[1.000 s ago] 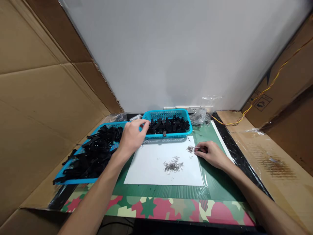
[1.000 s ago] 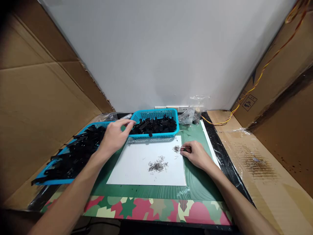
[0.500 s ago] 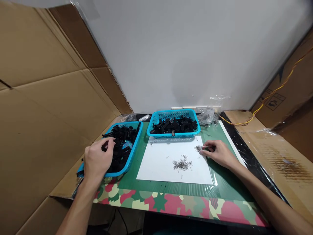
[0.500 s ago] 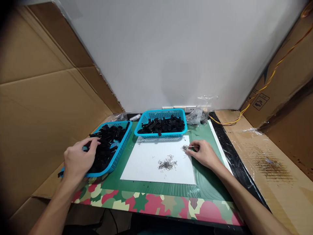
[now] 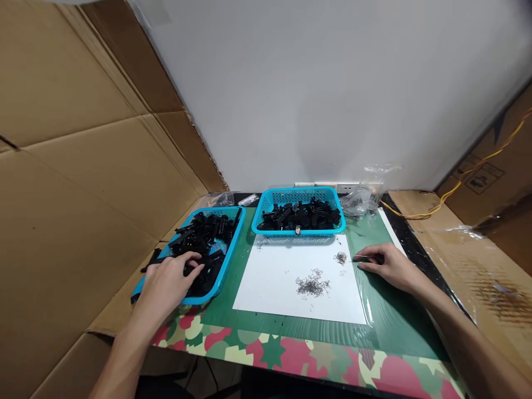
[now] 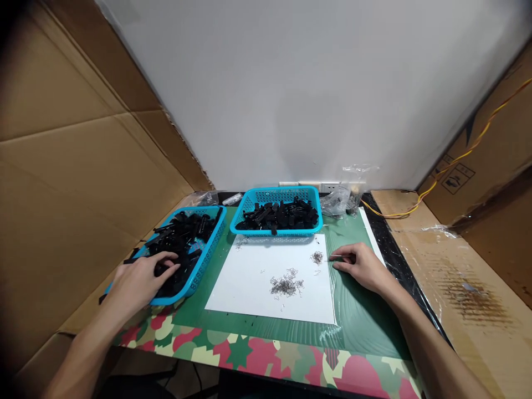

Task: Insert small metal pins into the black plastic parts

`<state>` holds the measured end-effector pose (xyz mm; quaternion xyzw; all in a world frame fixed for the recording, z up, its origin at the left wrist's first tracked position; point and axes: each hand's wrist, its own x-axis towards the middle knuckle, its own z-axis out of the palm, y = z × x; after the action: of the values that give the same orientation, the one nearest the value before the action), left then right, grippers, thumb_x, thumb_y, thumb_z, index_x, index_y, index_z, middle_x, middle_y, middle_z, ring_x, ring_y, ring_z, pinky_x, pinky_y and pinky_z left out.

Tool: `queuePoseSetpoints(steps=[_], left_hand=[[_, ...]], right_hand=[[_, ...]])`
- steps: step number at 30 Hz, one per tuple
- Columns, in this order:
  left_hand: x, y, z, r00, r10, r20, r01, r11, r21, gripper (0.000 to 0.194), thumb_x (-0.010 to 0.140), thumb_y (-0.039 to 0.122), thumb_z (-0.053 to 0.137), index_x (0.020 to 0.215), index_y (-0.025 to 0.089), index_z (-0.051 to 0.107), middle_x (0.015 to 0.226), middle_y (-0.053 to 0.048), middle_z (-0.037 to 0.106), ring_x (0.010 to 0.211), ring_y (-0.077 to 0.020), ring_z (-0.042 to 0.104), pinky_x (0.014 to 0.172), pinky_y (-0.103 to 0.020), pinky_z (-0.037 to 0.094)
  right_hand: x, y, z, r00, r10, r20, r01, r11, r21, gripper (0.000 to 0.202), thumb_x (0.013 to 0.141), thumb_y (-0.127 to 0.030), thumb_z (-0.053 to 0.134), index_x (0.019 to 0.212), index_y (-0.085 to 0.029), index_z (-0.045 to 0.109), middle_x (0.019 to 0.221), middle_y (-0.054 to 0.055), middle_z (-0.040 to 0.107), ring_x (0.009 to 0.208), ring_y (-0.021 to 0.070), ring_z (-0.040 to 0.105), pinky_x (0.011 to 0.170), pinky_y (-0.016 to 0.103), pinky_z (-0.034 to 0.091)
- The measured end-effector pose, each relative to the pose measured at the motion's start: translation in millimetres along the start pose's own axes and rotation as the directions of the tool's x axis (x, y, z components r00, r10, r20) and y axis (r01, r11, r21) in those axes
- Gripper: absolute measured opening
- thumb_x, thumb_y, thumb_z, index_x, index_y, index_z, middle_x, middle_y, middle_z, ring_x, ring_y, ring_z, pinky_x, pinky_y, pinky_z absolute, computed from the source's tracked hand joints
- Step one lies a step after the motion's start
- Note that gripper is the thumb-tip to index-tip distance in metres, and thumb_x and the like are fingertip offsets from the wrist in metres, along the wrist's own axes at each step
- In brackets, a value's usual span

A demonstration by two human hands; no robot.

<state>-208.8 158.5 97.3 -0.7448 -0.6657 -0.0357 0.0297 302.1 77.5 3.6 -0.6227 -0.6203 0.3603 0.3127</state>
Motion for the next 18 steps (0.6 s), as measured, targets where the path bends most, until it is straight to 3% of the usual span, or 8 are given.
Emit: queuePoseSetpoints(steps=[4,7,13,18], left_hand=[[8,-6,6.3,1.000,-0.010,0.014,0.010,1.000,-0.012,0.034,0.092,0.043,0.050,0.105,0.025,0.075,0.092,-0.009,0.080,0.091,-0.0320,0.072,0.077,-0.039,0.041],[8,-12,10.6,1.000,0.002,-0.017,-0.001,0.999,0.048,0.035,0.093,0.048,0.049,0.107,0.027,0.073,0.092,-0.007,0.081,0.092,-0.0337,0.072,0.078,-0.040,0.042],[-6,-17,5.9,0.998,0.049,-0.035,-0.044,0.989,0.143,0.039,0.094,0.044,0.047,0.119,0.025,0.071,0.108,-0.011,0.081,0.105,-0.0371,0.073,0.089,-0.045,0.047],[-17,-3,-3.2,0.999,-0.048,0.004,0.048,0.998,-0.050,0.045,0.094,0.039,0.053,0.134,0.024,0.065,0.115,-0.010,0.081,0.110,-0.0337,0.075,0.095,-0.043,0.052]], right_hand=[[-2,0,-10,0.999,0.004,-0.034,-0.006,0.999,-0.048,0.037,0.081,-0.050,0.073,0.092,-0.018,0.086,0.056,0.000,0.056,0.055,0.0170,0.045,0.054,0.029,0.034],[-5,-1,-14,0.997,0.020,-0.073,-0.026,0.996,-0.087,0.038,0.085,-0.052,0.069,0.087,-0.018,0.085,0.064,0.005,0.067,0.059,0.0197,0.053,0.057,0.031,0.040],[-7,3,-11,0.996,0.051,-0.077,-0.064,0.981,-0.181,0.035,0.082,-0.052,0.071,0.086,-0.020,0.084,0.066,0.007,0.071,0.057,0.0221,0.058,0.056,0.033,0.042],[-12,18,-4,0.997,-0.022,-0.068,0.010,0.987,-0.159,0.033,0.083,-0.054,0.069,0.080,-0.024,0.081,0.069,0.010,0.075,0.053,0.0242,0.062,0.049,0.033,0.045]])
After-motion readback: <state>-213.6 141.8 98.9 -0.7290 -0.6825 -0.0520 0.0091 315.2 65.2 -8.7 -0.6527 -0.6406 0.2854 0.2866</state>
